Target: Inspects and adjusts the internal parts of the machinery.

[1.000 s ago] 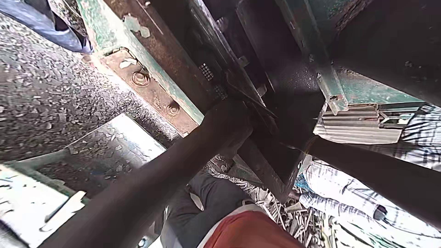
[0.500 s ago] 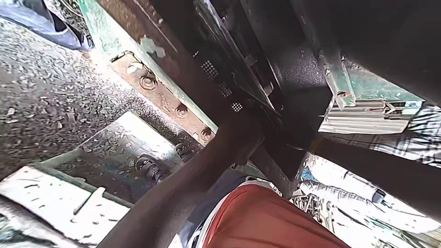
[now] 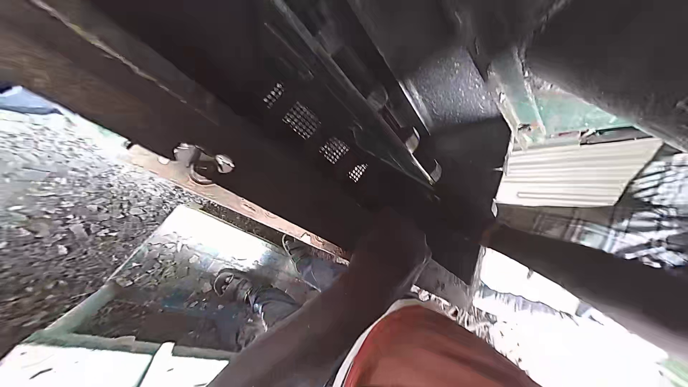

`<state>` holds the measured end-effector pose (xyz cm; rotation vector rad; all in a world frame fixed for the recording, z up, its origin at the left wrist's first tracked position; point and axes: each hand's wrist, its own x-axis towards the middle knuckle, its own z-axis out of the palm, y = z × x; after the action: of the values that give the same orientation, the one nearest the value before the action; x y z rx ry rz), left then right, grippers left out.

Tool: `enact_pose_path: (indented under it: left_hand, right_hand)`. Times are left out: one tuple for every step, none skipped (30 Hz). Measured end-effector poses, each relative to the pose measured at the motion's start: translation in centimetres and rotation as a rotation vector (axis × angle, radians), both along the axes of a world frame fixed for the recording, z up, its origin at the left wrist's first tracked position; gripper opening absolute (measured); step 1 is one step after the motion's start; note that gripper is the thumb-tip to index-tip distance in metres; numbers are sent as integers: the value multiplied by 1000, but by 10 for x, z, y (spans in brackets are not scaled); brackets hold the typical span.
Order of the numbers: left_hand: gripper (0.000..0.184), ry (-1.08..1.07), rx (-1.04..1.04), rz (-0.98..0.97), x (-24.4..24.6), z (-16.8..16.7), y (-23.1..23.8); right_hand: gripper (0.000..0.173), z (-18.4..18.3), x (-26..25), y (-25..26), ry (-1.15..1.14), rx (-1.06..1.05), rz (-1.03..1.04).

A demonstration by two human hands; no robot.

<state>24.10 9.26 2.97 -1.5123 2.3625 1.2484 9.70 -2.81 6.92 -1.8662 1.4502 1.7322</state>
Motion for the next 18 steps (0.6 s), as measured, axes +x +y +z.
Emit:
enact_pose_path:
  left_hand:
    - [15, 33, 18, 32, -2, -1, 3]
    - [10, 104, -93, 89, -14, -6, 15]
    - [9, 108, -157, 136, -17, -8, 18]
    - [11, 74, -180, 162, -13, -10, 16]
    - [12, 45, -169, 160, -13, -9, 18]
    - [12, 17, -163, 144, -15, -8, 18]
    - [14, -12, -183, 130, -18, -9, 16]
    - [15, -37, -227, 131, -22, -14, 16]
    - [16, -60, -253, 130, -23, -18, 15]
    - [16, -66, -280, 122, -26, -19, 15]
    - [18, -73, -309, 110, -27, -20, 15]
    - [19, -79, -303, 98, -27, -18, 15]
    - [21, -92, -277, 98, -24, -18, 13]
    - [23, -89, -274, 111, -23, -19, 13]
    - [24, -79, -282, 114, -26, -20, 15]
    - [25, -77, -297, 117, -27, -21, 17]
    - [26, -91, -319, 126, -25, -22, 14]
    - [25, -82, -359, 127, -26, -24, 16]
  right_hand:
    - [44, -18, -49, 0, -227, -121, 169]
    - [39, -37, -114, 8, -548, -315, 393]
    - [38, -32, -95, -4, -366, -250, 250]
    - [40, -30, -60, -16, -225, -210, 99]
    - [37, -32, -47, -18, -203, -241, 60]
    - [33, -38, -49, -21, -221, -290, 96]
    - [34, -42, -54, -25, -233, -319, 134]
    - [38, -46, -59, -28, -223, -323, 192]
    - [41, -52, -62, -31, -230, -334, 232]
    - [41, -57, -70, -30, -246, -344, 261]
    - [38, -62, -80, -30, -268, -363, 292]
    - [34, -70, -93, -29, -310, -388, 306]
    - [33, -82, -102, -34, -361, -408, 304]
    - [32, -87, -103, -38, -369, -402, 270]
    - [30, -85, -102, -32, -346, -380, 198]
    - [30, -84, -99, -29, -295, -353, 149]
    - [31, -87, -92, -34, -269, -341, 128]
    - [32, -89, -94, -32, -259, -331, 102]
